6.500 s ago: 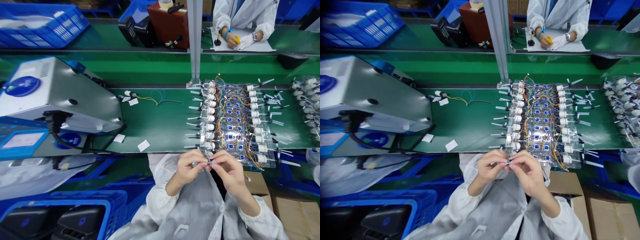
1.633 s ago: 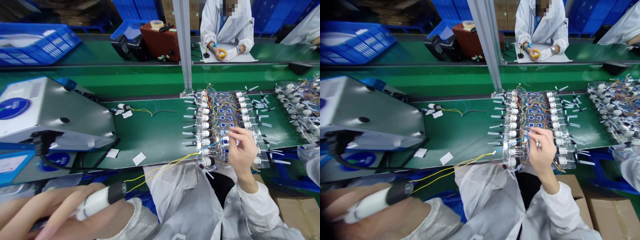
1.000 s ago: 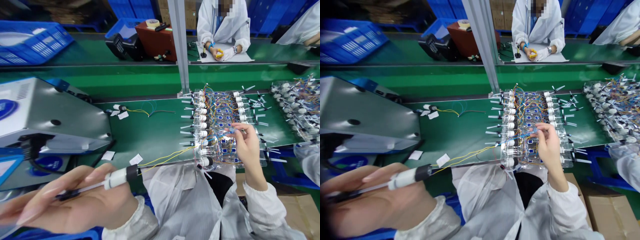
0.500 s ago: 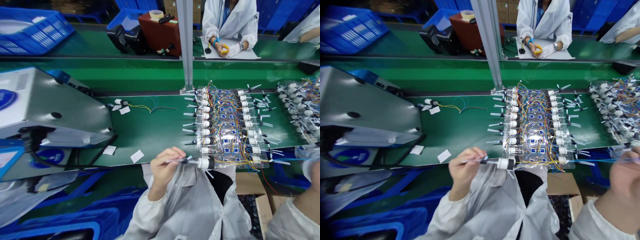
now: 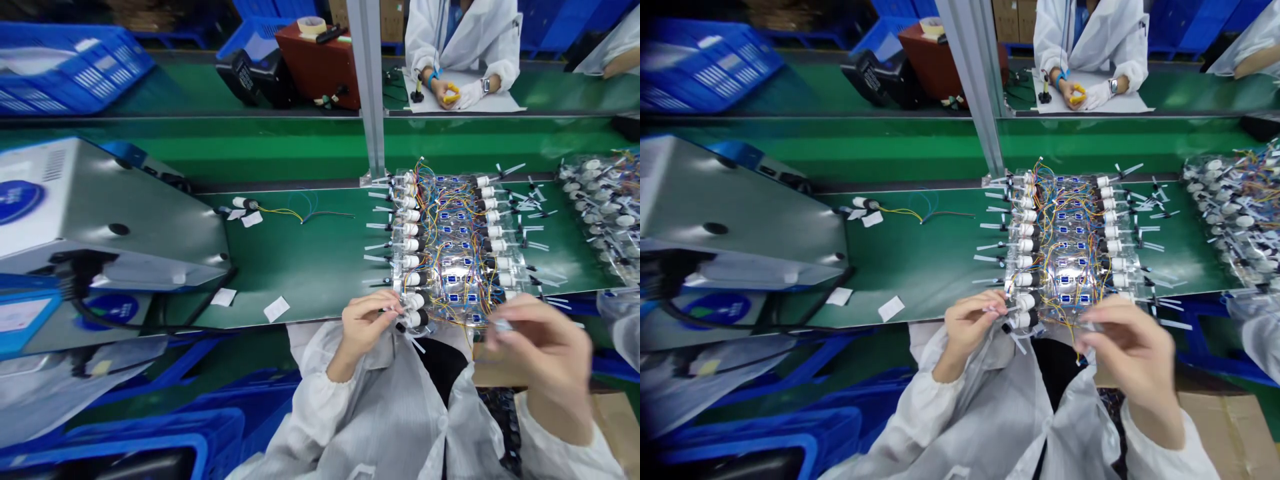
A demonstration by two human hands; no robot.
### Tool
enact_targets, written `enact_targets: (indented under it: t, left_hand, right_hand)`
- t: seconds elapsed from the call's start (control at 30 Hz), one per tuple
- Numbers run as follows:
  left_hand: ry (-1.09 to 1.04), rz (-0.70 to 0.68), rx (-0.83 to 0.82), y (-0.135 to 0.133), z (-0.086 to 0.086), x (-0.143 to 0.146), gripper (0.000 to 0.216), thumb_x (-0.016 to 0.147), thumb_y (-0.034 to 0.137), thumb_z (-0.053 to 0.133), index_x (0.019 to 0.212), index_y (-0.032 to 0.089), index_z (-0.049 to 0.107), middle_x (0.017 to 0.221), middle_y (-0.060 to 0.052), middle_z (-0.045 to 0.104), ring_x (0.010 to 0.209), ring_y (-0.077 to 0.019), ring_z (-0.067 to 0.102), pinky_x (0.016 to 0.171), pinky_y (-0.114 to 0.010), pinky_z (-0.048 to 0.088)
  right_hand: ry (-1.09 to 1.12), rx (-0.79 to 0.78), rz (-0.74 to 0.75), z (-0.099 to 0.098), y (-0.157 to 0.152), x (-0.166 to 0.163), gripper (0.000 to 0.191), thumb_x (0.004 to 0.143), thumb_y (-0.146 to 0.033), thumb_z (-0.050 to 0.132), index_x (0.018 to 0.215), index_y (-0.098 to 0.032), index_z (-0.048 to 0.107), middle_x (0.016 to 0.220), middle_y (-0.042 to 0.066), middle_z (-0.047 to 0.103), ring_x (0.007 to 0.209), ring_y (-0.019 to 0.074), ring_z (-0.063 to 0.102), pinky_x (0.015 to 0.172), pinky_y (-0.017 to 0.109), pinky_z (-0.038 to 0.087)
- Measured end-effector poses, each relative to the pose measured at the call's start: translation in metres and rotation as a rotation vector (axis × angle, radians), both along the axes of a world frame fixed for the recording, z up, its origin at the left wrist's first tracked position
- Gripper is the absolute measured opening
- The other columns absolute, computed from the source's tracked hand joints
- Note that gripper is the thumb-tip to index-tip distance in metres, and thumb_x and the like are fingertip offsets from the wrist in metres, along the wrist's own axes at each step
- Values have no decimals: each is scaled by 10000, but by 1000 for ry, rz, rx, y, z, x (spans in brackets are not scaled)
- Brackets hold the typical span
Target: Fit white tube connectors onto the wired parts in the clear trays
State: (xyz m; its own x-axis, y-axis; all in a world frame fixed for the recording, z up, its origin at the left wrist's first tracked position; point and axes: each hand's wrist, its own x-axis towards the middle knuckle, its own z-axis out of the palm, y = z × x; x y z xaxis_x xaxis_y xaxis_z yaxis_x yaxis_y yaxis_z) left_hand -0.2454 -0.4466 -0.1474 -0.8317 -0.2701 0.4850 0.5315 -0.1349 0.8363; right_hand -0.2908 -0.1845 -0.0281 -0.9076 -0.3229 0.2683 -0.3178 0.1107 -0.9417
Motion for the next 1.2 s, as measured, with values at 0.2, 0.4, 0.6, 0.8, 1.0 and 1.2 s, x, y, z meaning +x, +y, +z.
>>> enact_targets:
  t: [0.2,0.4,0.6,0.8,1.0,1.2]
  left_hand:
    - [-13,-5,-161,3,7,-2,106,903,193,762,994,220,810,804,-56,747,769,-174,685,737,-348,583]
    - [0,-10,-244,1,7,0,122,895,181,772,1007,218,802,818,-56,753,777,-171,677,723,-327,554]
    - [1,-4,-269,1,9,-1,143,878,128,775,996,205,796,820,-48,748,781,-167,676,721,-317,554]
    - [8,62,-358,5,10,1,200,865,53,758,1013,187,773,851,-50,751,798,-161,682,737,-314,565]
    - [39,59,-397,6,11,2,201,890,75,740,1054,189,766,878,-53,753,816,-161,692,749,-315,585]
    - [15,46,-283,6,8,6,232,869,97,772,1063,224,785,910,-49,744,825,-160,710,745,-312,603]
  right_hand:
    - [-91,-10,143,-43,-66,4,119,956,-214,700,1028,-265,780,990,75,736,898,203,721,757,346,642]
    - [-108,-32,164,-60,-76,6,81,953,-226,712,992,-262,772,960,61,742,901,188,715,775,323,613]
    - [-54,5,188,-60,-75,2,108,945,-169,704,974,-257,760,944,50,739,883,184,711,776,335,597]
    - [88,99,133,-59,-76,5,188,941,-98,669,992,-255,760,961,47,727,885,171,701,769,315,576]
    - [74,152,171,-55,-75,3,150,952,-125,669,967,-242,761,946,49,729,861,169,706,759,306,574]
    - [46,74,164,-59,-73,4,158,928,-102,703,964,-247,755,938,38,741,872,161,711,775,298,572]
